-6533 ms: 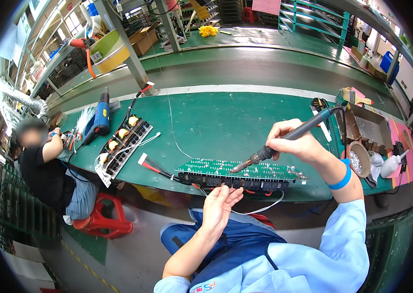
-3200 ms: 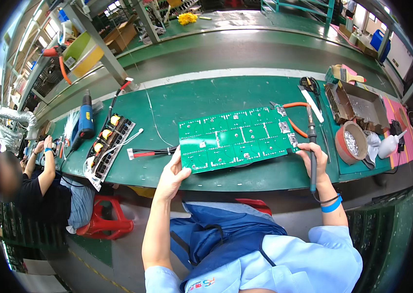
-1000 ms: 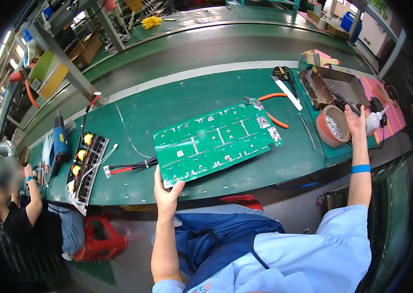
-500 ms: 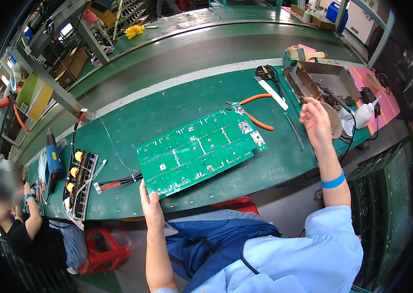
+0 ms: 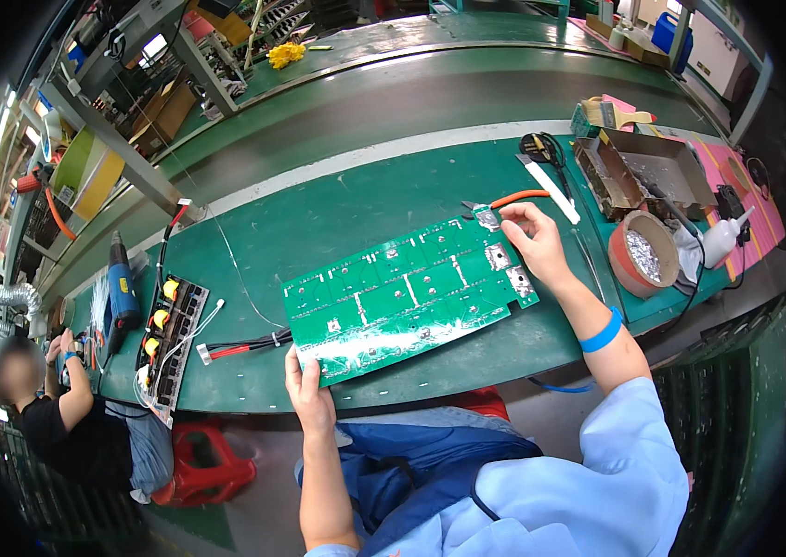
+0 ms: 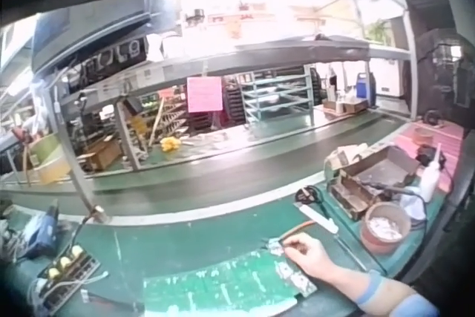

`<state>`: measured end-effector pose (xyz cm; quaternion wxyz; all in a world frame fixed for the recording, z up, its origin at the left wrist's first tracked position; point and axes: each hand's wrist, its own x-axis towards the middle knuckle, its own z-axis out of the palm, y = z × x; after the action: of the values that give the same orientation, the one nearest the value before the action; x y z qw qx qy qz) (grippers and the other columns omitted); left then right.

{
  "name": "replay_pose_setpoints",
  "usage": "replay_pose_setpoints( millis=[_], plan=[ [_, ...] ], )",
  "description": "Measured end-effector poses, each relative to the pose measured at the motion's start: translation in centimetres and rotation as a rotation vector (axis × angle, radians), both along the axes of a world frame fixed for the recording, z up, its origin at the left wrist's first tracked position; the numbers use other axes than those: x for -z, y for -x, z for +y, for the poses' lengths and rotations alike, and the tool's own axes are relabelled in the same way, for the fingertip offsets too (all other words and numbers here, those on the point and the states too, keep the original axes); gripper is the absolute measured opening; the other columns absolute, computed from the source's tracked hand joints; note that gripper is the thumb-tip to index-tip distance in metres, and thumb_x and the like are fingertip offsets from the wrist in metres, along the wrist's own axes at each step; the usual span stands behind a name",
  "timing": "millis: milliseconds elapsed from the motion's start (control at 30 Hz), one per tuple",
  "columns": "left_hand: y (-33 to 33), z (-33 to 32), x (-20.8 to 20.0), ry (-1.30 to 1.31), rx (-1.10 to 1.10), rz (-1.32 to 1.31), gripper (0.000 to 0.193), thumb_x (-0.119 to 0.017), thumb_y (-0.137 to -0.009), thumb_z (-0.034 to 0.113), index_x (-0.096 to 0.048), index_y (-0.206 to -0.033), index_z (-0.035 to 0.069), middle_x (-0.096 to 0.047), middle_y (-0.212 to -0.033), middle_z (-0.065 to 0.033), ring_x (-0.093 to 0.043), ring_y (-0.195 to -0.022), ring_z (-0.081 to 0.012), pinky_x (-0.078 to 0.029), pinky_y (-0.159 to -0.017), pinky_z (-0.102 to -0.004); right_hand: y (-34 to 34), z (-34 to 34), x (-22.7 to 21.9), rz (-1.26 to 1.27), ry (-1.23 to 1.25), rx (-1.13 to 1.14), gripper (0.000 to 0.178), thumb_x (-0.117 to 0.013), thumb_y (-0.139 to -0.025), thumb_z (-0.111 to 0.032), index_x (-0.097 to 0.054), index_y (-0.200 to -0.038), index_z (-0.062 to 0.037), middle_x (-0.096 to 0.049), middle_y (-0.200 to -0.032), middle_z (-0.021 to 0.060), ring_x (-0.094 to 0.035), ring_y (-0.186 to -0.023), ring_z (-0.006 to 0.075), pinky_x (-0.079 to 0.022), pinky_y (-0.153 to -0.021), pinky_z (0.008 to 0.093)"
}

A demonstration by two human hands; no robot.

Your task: The person solders electronic components onto a green circuit board at a workstation. This is done using a soldering iron and pliers.

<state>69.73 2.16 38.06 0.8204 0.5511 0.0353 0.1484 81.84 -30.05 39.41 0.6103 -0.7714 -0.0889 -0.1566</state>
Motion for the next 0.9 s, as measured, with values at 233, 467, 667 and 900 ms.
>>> replay_pose_setpoints(
  millis=[233,467,667,900],
  plan=[
    [0.1,0.0,0.4,0.033,0.018,-0.011,0.042,-0.048,-0.081,0.008,-0.035,-0.119,-0.005,-0.048,-0.111,-0.0109,-0.047,-0.1,-0.0156,-0.036,-0.087,-0.0272,0.0,0.3,0.7,0.119,-0.165,-0.178,0.031,-0.044,-0.084,-0.009,-0.044,-0.114,-0.0001,-0.052,-0.104,0.0056,-0.048,-0.092,0.0105,-0.037,-0.084,0.023],
    [0.2,0.4,0.9,0.018,0.006,-0.008,0.045,-0.05,-0.081,0.01,-0.034,-0.12,-0.005,-0.045,-0.115,-0.0104,-0.044,-0.104,-0.0153,-0.033,-0.09,-0.0274,-0.2,0.6,0.9,0.217,-0.309,-0.201,0.031,-0.042,-0.087,-0.014,-0.043,-0.115,-0.0015,-0.054,-0.099,0.0048,-0.051,-0.086,0.0073,-0.041,-0.075,0.0197],
    [0.0,0.2,1.0,0.018,0.03,-0.008,0.047,-0.05,-0.082,0.014,-0.033,-0.122,-0.005,-0.043,-0.119,-0.0104,-0.042,-0.108,-0.0156,-0.03,-0.092,-0.0276,0.0,0.1,0.3,0.387,-0.612,-0.279,0.033,-0.046,-0.085,-0.012,-0.04,-0.117,-0.0021,-0.056,-0.099,0.0085,-0.056,-0.084,0.0116,-0.048,-0.071,0.0245],
    [-0.1,0.5,1.6,-0.069,0.032,-0.08,0.05,-0.041,-0.088,0.03,-0.032,-0.123,-0.005,-0.038,-0.124,-0.0109,-0.037,-0.113,-0.0171,-0.027,-0.094,-0.0281,-0.3,0.3,0.4,0.394,-0.6,-0.263,0.03,-0.044,-0.086,-0.01,-0.042,-0.114,0.0,-0.056,-0.099,0.0087,-0.056,-0.084,0.012,-0.048,-0.072,0.0247]
  ],
)
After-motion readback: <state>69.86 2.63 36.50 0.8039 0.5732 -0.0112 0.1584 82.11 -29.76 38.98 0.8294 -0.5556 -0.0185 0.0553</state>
